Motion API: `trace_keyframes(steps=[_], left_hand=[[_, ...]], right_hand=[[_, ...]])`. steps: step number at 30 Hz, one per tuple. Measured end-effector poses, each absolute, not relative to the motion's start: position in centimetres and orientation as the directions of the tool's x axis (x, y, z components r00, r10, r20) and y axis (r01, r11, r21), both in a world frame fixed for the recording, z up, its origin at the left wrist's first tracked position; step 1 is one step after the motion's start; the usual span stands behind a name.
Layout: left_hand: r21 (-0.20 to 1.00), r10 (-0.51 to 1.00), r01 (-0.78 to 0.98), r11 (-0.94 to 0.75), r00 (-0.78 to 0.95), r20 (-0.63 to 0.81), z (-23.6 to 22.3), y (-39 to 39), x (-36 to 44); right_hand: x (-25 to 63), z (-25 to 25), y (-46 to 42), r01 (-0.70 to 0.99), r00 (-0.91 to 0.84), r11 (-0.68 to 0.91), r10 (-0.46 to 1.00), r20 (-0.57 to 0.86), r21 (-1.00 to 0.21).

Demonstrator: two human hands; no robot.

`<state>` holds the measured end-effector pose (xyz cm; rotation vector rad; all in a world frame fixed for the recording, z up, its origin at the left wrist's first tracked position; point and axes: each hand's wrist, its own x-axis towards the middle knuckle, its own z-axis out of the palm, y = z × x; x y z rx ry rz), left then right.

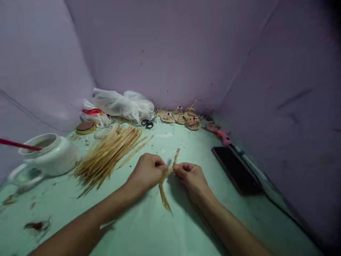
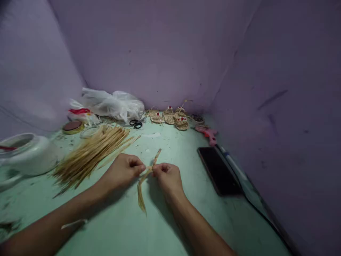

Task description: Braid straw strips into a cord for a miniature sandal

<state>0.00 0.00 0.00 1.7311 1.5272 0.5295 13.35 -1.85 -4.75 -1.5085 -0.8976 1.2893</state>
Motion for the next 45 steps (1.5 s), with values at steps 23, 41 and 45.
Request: trace_keyframes(steps=[23, 41, 45], left_hand=[[0.903, 0.773, 0.109, 0.417, 0.479, -0.415, -1.3, 0.3, 0.1], [0.847, 0.942, 0.502, 0.177, 0.164, -0.293, -3.7, 0.2, 0.8], [0.831, 0.969, 0.547, 0.099, 0.136, -0.205, -4.3, 0.4, 0.7]], right_hand=[[12.0, -2.5, -2.9, -0.376, -0.089, -0.409, 0.909, -0.407, -0.832], [12.8, -4.0, -2.5, 0.44, 0.111, -0.015, 0.993, 0.038, -0.898], [13.5, -3.6, -2.1, 0.583, 0.09, -0.044, 0.996, 0.011, -0.811]])
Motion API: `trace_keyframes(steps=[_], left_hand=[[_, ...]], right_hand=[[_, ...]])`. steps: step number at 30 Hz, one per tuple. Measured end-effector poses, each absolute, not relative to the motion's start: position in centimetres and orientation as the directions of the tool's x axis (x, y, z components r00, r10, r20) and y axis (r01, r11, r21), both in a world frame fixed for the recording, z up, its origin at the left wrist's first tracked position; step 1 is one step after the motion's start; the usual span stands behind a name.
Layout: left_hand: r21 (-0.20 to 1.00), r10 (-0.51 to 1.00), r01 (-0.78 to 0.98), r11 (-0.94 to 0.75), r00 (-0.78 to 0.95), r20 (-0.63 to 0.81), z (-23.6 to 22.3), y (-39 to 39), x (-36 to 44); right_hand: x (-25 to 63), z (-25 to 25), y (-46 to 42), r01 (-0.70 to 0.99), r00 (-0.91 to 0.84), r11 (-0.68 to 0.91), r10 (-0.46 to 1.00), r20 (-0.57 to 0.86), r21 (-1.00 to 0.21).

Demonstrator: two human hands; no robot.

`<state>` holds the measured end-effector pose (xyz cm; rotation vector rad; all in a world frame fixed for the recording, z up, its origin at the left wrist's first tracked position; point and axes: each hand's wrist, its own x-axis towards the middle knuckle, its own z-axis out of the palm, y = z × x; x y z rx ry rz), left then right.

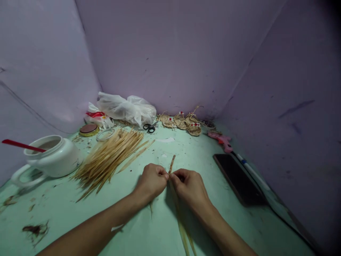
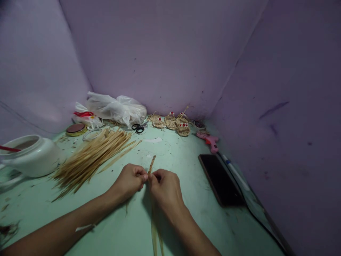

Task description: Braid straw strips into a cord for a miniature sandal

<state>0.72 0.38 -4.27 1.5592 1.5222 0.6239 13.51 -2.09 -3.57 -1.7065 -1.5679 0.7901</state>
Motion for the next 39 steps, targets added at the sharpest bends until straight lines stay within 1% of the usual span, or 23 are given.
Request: trace_keyframes(steps=[2, 4, 6, 8, 10, 11, 13, 15, 17, 18, 19, 20, 22, 23, 24, 25, 26, 27, 29, 32, 35, 37, 39], left_hand=[[0.841, 0.976, 0.531, 0.108, 0.104, -0.191, -4.3, 0.5, 0.8], [0.863, 0.976, 0.481, 0.155, 0.061, -0.21, -4.1, 0.6, 0.9], [0.891, 0.969, 0.396, 0.223, 0.014, -0.248, -3.9, 0.6, 1.1], [0.913, 0.95, 0.271, 0.304, -0.016, -0.312, -3.6, 0.6, 1.4], [0.912, 0.921, 0.138, 0.387, -0.022, -0.388, -3.3, 0.5, 1.5], [0.901, 0.905, 0.084, 0.426, -0.019, -0.426, -3.1, 0.4, 1.5], [0.873, 0.873, 0.01, 0.487, -0.005, -0.487, -2.7, 0.3, 1.6], [0.861, 0.861, -0.019, 0.508, 0.003, -0.508, -2.5, 0.2, 1.5], [0.863, 0.863, -0.023, 0.505, 0.0, -0.505, -2.4, 0.3, 1.5], [0.869, 0.869, -0.011, 0.494, -0.008, -0.494, -2.4, 0.4, 1.4], [0.877, 0.877, 0.007, 0.48, -0.015, -0.48, -2.4, 0.4, 1.4], [0.885, 0.886, 0.029, 0.465, -0.016, -0.464, -2.5, 0.4, 1.3], [0.906, 0.909, 0.079, 0.416, 0.0, -0.417, -2.8, 0.2, 1.3], [0.918, 0.922, 0.101, 0.384, 0.016, -0.388, -3.0, 0.1, 1.3], [0.927, 0.932, 0.12, 0.354, 0.033, -0.36, -3.2, -0.1, 1.4], [0.934, 0.94, 0.14, 0.328, 0.051, -0.338, -3.3, -0.4, 1.5], [0.939, 0.945, 0.159, 0.305, 0.067, -0.319, -3.5, -0.6, 1.6], [0.941, 0.949, 0.177, 0.289, 0.079, -0.306, -3.6, -0.8, 1.7], [0.94, 0.952, 0.213, 0.267, 0.095, -0.292, -3.7, -1.2, 2.0], [0.943, 0.955, 0.247, 0.225, 0.138, -0.264, -3.6, -1.6, 2.2], [0.952, 0.929, 0.262, 0.16, 0.285, -0.234, -3.7, -1.6, 2.0], [0.967, 0.903, 0.246, 0.061, 0.399, -0.158, -3.9, -1.6, 1.8], [0.975, 0.879, 0.217, -0.048, 0.473, -0.062, -4.1, -1.4, 1.5]], right_hand=[[13.6, -3.5, -2.1, 0.553, 0.106, -0.098, 0.993, -0.046, -0.827], [13.2, -3.5, -2.6, 0.504, 0.09, -0.109, 0.993, -0.073, -0.857], [12.5, -3.6, -3.3, 0.504, 0.037, -0.029, 0.999, -0.012, -0.863], [11.6, -3.8, -4.1, 0.519, -0.042, 0.118, 0.993, 0.113, -0.847], [11.0, -4.3, -4.5, 0.516, -0.149, 0.252, 0.968, 0.203, -0.819], [10.8, -4.6, -4.6, 0.527, -0.193, 0.294, 0.955, 0.225, -0.797], [10.6, -5.1, -4.5, 0.587, -0.248, 0.335, 0.941, 0.23, -0.737], [10.7, -5.2, -4.4, 0.643, -0.288, 0.356, 0.933, 0.216, -0.678], [11.0, -4.7, -4.5, 0.635, -0.354, 0.388, 0.915, 0.195, -0.667], [11.3, -4.2, -4.4, 0.611, -0.367, 0.385, 0.912, 0.183, -0.692], [11.7, -3.7, -4.4, 0.582, -0.338, 0.352, 0.925, 0.175, -0.733], [12.2, -3.2, -4.2, 0.544, -0.269, 0.283, 0.95, 0.156, -0.79], [13.2, -2.5, -3.6, 0.398, 0.056, 0.05, 0.995, 0.079, -0.916], [13.7, -2.4, -3.1, 0.267, 0.159, -0.062, 0.987, -0.02, -0.962], [14.1, -2.3, -2.7, 0.113, 0.187, -0.155, 0.973, -0.133, -0.981], [14.4, -2.3, -2.3, -0.028, 0.155, -0.237, 0.959, -0.238, -0.971], [14.5, -2.4, -1.9, -0.125, 0.095, -0.287, 0.949, -0.3, -0.95], [14.6, -2.5, -1.7, -0.185, 0.039, -0.323, 0.941, -0.335, -0.928], [14.5, -2.6, -1.5, -0.205, 0.006, -0.334, 0.939, -0.343, -0.92], [14.0, -2.9, -1.6, -0.191, 0.075, -0.296, 0.946, -0.315, -0.936], [13.8, -3.8, -1.5, -0.204, 0.078, -0.261, 0.956, -0.281, -0.944], [13.8, -4.7, -1.3, -0.162, 0.084, -0.219, 0.968, -0.235, -0.962], [13.7, -5.4, -1.0, -0.094, 0.12, -0.161, 0.978, -0.172, -0.982]])
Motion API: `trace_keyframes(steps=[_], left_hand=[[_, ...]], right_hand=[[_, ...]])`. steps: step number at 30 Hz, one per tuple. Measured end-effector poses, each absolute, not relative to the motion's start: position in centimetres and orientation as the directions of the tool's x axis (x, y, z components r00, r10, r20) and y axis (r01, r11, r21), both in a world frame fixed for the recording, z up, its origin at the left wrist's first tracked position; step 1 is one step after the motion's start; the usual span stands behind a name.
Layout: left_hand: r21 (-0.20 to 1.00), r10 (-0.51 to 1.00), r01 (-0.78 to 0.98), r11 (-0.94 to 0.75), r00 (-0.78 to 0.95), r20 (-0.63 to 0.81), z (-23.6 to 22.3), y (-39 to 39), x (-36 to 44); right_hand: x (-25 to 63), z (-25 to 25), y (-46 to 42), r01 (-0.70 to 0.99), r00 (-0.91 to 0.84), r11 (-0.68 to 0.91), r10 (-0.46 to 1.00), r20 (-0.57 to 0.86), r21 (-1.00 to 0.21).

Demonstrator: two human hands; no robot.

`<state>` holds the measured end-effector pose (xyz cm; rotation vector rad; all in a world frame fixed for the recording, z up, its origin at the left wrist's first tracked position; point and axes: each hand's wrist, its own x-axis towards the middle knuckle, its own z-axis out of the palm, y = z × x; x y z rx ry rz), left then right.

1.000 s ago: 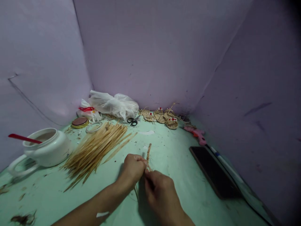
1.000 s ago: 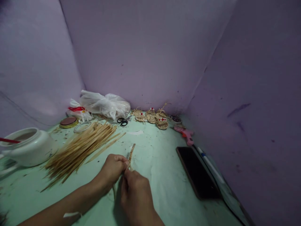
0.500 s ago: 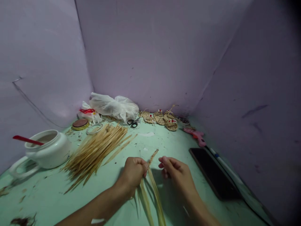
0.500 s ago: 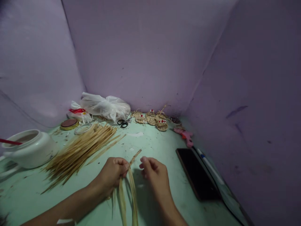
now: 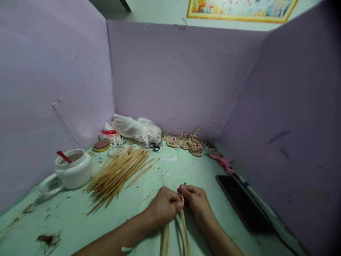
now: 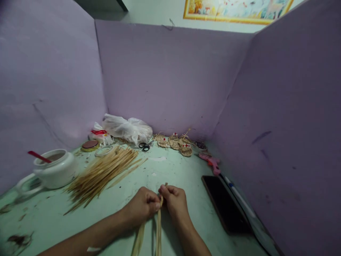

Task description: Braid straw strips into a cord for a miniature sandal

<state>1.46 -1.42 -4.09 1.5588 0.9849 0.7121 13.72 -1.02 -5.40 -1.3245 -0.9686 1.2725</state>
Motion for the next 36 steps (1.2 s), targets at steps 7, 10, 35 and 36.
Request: trace_keyframes(steps=[7, 10, 35, 36], left_hand=[[0.978, 0.842, 0.189, -0.09, 0.539, -0.027, -3.7, -1.8, 1.2], [0.979, 0.831, 0.182, -0.094, 0.556, -0.024, -3.4, -2.0, 1.1], [0.925, 0.91, 0.377, 0.056, 0.362, -0.202, -3.9, 0.3, 0.5], [0.921, 0.907, 0.386, 0.053, 0.368, -0.206, -3.9, 0.3, 0.5]], right_hand=[[13.2, -5.5, -1.1, -0.05, 0.157, -0.116, 0.98, -0.123, -0.992], [13.1, -5.0, -1.2, -0.037, 0.149, -0.092, 0.984, -0.096, -0.995], [13.7, -3.5, -2.0, 0.04, -0.155, -0.386, 0.909, -0.387, -0.922], [13.7, -3.7, -2.0, 0.053, -0.138, -0.382, 0.912, -0.386, -0.922]])
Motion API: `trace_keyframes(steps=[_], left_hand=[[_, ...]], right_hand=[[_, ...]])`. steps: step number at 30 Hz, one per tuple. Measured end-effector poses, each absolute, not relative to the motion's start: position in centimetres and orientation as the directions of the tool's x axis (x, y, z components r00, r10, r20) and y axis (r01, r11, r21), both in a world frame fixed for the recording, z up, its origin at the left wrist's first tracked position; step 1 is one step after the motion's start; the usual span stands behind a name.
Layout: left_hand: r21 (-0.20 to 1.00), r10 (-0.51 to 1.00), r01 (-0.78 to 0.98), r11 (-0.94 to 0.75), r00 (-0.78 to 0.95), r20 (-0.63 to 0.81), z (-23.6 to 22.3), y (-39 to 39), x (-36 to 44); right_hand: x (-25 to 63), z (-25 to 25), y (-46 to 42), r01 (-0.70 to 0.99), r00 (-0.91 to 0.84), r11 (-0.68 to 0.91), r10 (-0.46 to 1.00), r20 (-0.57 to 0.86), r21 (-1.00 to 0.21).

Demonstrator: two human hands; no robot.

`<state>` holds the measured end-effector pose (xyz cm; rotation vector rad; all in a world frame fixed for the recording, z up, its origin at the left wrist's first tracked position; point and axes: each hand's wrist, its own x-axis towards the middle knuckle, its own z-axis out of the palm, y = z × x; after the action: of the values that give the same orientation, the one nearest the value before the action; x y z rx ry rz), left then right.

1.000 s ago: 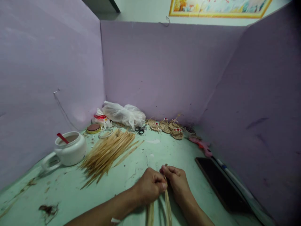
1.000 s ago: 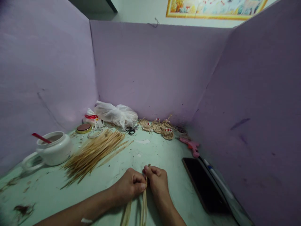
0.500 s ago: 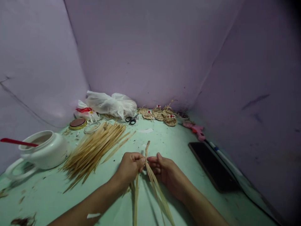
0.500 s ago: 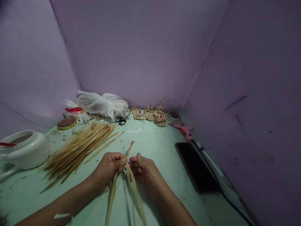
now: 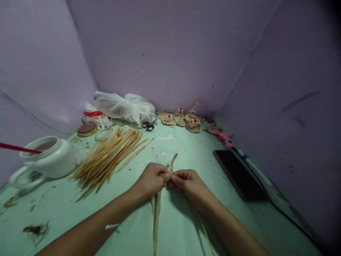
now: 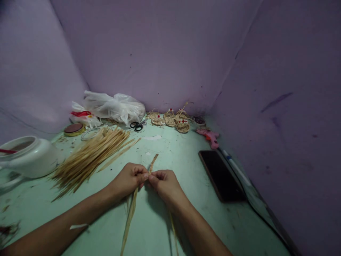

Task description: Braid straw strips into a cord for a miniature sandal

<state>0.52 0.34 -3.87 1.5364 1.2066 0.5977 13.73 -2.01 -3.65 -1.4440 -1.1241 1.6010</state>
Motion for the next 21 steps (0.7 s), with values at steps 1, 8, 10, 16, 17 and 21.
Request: trace_keyframes(steps=[1, 8, 10, 16, 17, 21], left_hand=[[0.918, 0.9, 0.393, 0.051, 0.381, -0.213, -3.8, 0.3, 0.5], [0.733, 0.954, 0.666, -0.139, 0.289, -0.081, -3.4, 0.4, 0.2], [0.671, 0.966, 0.72, -0.178, 0.256, -0.018, -2.9, 0.3, 0.1], [0.556, 0.968, 0.797, -0.238, 0.239, 0.072, -2.1, -2.4, 0.8], [0.493, 0.95, 0.813, -0.309, 0.288, 0.121, -2.3, -3.1, 1.1], [0.209, 0.815, 0.79, -0.576, 0.536, 0.219, -3.1, -5.2, 2.1]], right_hand=[[13.7, -3.8, -2.0, 0.072, -0.111, -0.374, 0.918, -0.38, -0.925], [13.6, -5.1, -1.9, 0.25, 0.075, -0.233, 0.972, -0.221, -0.94], [13.4, -5.1, -1.9, 0.233, 0.106, -0.218, 0.975, -0.198, -0.948], [12.5, -4.6, -2.1, -0.058, 0.137, -0.248, 0.957, -0.254, -0.967], [12.4, -4.5, -2.1, -0.134, 0.133, -0.266, 0.95, -0.284, -0.955], [12.4, -4.1, -2.3, -0.36, 0.091, -0.318, 0.924, -0.373, -0.877]])
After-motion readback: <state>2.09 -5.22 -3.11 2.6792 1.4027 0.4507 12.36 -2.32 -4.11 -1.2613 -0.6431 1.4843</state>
